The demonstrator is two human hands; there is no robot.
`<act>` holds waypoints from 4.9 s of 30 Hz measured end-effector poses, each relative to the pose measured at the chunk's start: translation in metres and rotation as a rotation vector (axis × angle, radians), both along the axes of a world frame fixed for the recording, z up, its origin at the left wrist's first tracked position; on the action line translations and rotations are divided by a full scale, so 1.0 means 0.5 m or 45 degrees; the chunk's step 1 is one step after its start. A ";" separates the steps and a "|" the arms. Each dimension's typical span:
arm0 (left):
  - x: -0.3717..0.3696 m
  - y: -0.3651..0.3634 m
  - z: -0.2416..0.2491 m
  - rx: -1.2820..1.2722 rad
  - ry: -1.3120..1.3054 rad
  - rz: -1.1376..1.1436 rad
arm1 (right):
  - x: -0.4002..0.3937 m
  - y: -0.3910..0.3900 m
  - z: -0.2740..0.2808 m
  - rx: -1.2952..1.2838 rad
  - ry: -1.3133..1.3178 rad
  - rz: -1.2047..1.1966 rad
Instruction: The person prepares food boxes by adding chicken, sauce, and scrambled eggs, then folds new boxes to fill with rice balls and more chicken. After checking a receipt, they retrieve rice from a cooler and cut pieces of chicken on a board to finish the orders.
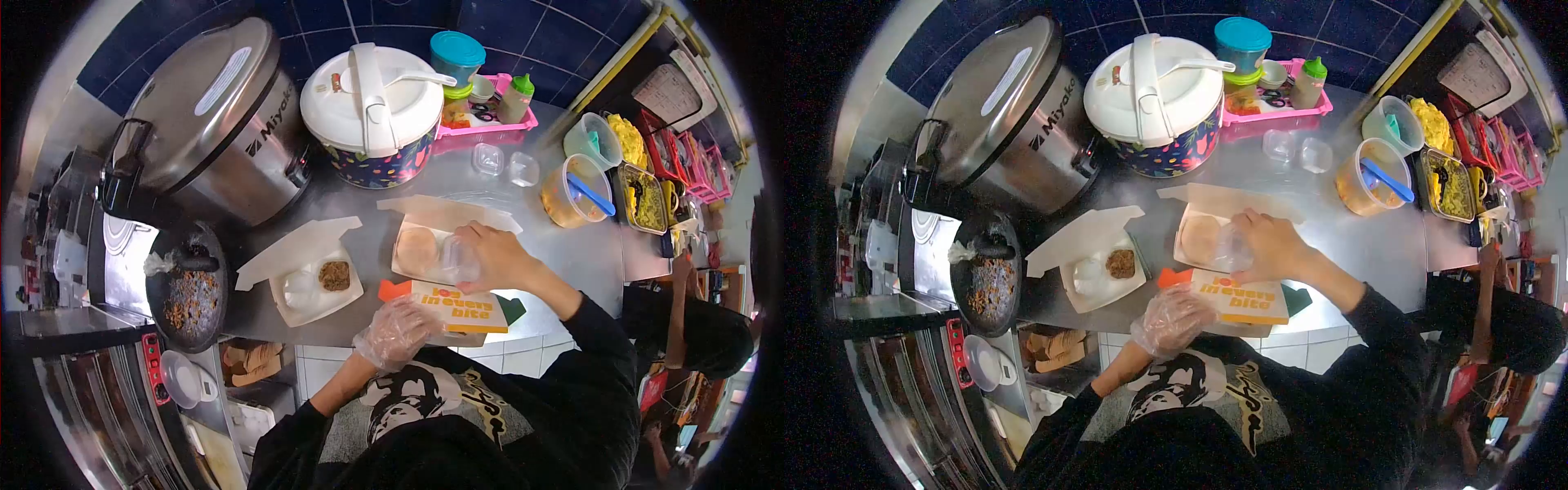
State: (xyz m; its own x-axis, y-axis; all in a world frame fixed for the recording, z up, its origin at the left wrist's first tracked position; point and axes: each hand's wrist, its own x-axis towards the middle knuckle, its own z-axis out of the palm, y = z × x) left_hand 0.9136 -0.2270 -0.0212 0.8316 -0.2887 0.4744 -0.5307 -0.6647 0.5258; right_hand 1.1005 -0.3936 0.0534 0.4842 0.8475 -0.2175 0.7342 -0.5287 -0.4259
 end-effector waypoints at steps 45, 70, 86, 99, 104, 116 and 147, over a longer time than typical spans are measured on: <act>0.104 0.029 -0.031 -0.224 -0.057 0.194 | -0.258 -0.070 -0.203 -0.264 -0.181 -0.376; 0.011 0.134 0.023 -0.234 -0.069 0.598 | -0.287 0.085 -0.044 0.300 0.411 -0.122; -0.253 0.306 -0.098 -1.234 -0.071 1.283 | -0.256 0.441 -0.197 -0.115 -0.161 0.099; -0.189 0.336 -0.115 -0.563 0.148 1.122 | -0.293 0.447 -0.183 0.029 -0.178 0.115; -0.192 0.348 -0.106 -0.579 0.210 1.187 | -0.297 0.449 -0.158 0.071 -0.080 0.073; -0.064 0.315 -0.088 0.326 0.543 0.556 | -0.029 0.069 0.177 0.561 -0.462 -0.493; 0.018 0.286 -0.182 0.604 0.955 0.265 | -0.003 0.006 -0.051 0.123 -0.288 0.158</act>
State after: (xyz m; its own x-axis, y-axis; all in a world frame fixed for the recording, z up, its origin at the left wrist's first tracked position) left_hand 0.9224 -0.0841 -0.1121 0.9311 -0.1253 -0.3426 -0.0049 -0.9433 0.3318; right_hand 1.0988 -0.3903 0.0279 0.4021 0.9151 -0.0313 0.8730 -0.3935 -0.2880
